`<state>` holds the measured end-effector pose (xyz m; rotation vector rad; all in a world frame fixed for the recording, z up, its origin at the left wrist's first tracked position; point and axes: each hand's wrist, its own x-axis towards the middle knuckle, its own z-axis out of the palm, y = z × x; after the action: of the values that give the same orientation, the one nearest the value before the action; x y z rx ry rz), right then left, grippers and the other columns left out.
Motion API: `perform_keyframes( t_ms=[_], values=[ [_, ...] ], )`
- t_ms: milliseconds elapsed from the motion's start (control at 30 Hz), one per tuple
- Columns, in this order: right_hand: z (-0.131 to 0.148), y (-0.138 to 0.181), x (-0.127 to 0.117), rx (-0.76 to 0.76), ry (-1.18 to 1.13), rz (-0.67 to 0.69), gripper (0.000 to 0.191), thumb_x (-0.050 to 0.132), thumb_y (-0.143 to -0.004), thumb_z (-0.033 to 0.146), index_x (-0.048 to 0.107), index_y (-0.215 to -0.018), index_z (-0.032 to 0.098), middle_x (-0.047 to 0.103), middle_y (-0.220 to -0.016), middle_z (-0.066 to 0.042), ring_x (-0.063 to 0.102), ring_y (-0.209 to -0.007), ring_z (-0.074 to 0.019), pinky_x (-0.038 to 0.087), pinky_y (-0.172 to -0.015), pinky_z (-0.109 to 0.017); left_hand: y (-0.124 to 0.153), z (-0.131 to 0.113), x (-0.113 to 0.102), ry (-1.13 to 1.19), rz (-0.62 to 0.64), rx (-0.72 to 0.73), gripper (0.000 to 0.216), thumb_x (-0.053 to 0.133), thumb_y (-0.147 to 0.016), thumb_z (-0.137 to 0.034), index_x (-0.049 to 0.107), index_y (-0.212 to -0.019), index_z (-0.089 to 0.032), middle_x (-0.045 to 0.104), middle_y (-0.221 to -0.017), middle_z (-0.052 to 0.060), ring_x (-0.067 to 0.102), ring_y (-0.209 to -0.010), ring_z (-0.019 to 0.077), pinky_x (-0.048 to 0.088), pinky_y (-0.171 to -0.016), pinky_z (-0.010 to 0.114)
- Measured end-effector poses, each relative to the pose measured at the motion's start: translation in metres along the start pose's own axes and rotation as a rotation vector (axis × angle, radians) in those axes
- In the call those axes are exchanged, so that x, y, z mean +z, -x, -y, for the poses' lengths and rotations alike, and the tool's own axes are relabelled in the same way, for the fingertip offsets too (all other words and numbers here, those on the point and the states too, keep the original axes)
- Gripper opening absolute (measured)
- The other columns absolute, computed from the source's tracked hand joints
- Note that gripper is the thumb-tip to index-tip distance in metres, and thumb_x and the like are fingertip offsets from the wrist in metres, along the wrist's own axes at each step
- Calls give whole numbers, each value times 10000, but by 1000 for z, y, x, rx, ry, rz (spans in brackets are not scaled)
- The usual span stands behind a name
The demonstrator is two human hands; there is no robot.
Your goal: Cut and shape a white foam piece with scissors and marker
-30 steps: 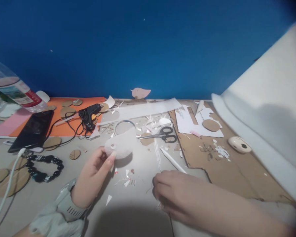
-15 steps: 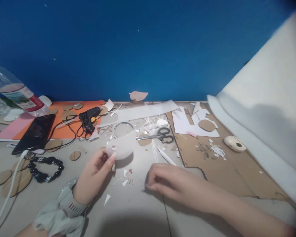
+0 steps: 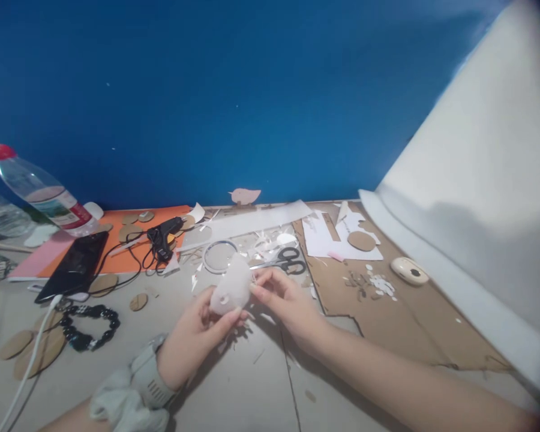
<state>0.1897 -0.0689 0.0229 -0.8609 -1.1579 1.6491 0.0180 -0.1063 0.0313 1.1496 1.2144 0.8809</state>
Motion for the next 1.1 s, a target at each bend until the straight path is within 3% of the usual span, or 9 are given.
perform_keyframes(
  t_ms=[133,233,367,533,800,900,1100],
  values=[
    [-9,-7,-9,-34,4,-53,275,672,-783,399,493,-736,196,549,-753,25,527,-639,-125,424,-614,-265,-19,-15,16,-162,90,138,326,670,-770,-250,585,-1067,-146,684,-971,76,637,-876,206,516,-787,323],
    [-12,-10,-17,-79,69,-110,256,672,-787,382,509,-737,191,561,-755,14,531,-689,-139,422,-671,-277,-32,-21,19,-194,145,166,385,689,-752,-269,580,-1109,-175,667,-1012,68,618,-901,218,511,-767,324],
    [-12,-10,-19,-107,187,-124,211,673,-788,329,529,-714,193,563,-768,7,523,-763,-157,407,-736,-290,-43,-13,15,-190,-32,262,225,501,-890,-367,608,-959,-181,645,-851,32,585,-800,177,478,-705,274],
    [-17,-10,-18,-48,289,-64,176,661,-803,310,554,-728,192,568,-752,5,531,-753,-167,409,-722,-299,-48,2,9,-184,-85,248,208,497,-896,-369,592,-867,-186,600,-747,-8,542,-684,144,419,-603,225],
    [-16,-11,-22,-14,376,-18,167,626,-833,256,528,-718,185,552,-720,21,533,-711,-149,407,-678,-284,-51,6,5,-306,-31,255,174,526,-883,-332,614,-927,-188,645,-862,20,577,-784,164,434,-701,256],
    [-15,-11,-21,-2,400,-7,172,613,-844,258,522,-718,185,539,-724,19,532,-720,-149,411,-690,-289,-52,6,5,-360,-65,276,156,551,-862,-318,623,-857,-179,634,-799,11,569,-748,161,429,-682,253],
    [-19,-7,-21,57,199,-5,216,623,-848,326,437,-902,230,510,-834,33,510,-732,-123,412,-665,-256,-53,8,4,-298,-61,227,181,534,-860,-324,618,-873,-164,639,-807,20,579,-729,162,445,-664,254]
  ],
)
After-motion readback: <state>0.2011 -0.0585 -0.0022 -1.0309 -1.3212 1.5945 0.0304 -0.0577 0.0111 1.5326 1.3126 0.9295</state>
